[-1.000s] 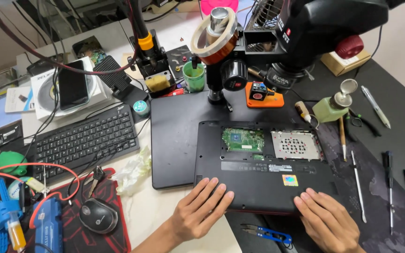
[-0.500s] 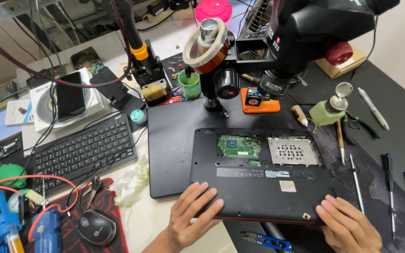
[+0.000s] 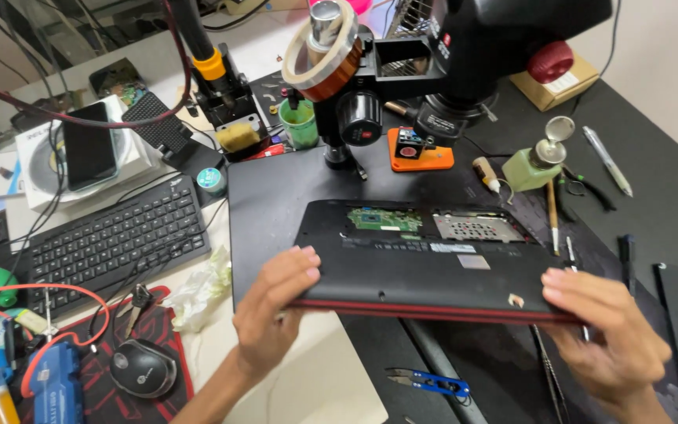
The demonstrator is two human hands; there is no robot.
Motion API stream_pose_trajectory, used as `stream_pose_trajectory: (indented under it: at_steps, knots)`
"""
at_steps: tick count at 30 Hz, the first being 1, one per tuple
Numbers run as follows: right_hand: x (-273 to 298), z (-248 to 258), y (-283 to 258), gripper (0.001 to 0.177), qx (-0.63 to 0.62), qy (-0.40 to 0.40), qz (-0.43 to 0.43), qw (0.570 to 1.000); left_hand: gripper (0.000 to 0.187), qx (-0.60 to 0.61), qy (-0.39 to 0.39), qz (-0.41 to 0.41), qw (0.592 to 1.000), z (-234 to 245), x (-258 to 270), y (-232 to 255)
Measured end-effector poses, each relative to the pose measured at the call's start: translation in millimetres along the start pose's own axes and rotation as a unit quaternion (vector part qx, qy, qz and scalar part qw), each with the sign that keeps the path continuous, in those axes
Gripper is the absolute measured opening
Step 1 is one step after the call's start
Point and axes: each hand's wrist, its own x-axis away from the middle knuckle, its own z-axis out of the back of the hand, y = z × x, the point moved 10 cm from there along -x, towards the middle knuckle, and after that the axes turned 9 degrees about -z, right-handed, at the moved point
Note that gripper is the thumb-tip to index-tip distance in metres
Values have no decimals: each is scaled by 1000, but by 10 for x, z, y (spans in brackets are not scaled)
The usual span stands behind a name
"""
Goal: The person works on a disassembled laptop, using a screwdriver to remove screws from the motherboard area. They then detach a small component, flip the laptop over to access the underside, and continue manipulating internal parts and screws.
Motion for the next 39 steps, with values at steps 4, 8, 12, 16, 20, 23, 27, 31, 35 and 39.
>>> stream_pose_trajectory:
  at_steps: [4, 8, 12, 16, 20, 23, 27, 31, 35, 39]
  knots:
    - [-187, 13, 167, 32, -96, 18, -29, 995, 35, 19, 20, 34, 999, 23, -203, -104]
    - [2, 20, 533, 25, -166, 23, -90, 982, 34, 30, 11, 53, 998, -1, -262, -149]
    - [60, 46, 584, 22, -161, 17, -113, 980, 31, 32, 21, 63, 997, -4, -189, -174]
    - [77, 58, 533, 23, -128, 7, -92, 987, 32, 15, 18, 64, 998, 21, -157, -206]
    - [-75, 19, 399, 44, -172, -18, -104, 979, 32, 21, 17, 46, 999, 26, -181, -147]
    - [-105, -149, 578, 71, -284, -58, -187, 939, 30, 33, 9, 62, 997, 35, -155, -132]
    - [381, -638, 1335, 83, -404, -173, -455, 775, 33, 17, -7, 57, 998, 50, -115, -43]
    - [719, -935, 1590, 80, -530, -264, -525, 611, 38, 12, -32, 55, 998, 55, -24, 66]
    - [712, -980, 1524, 58, -502, -228, -575, 604, 42, -10, -68, 39, 997, 32, 242, 144]
    - [801, -1092, 1595, 40, -489, -240, -594, 592, 45, -24, -112, 4, 993, -39, 460, 261]
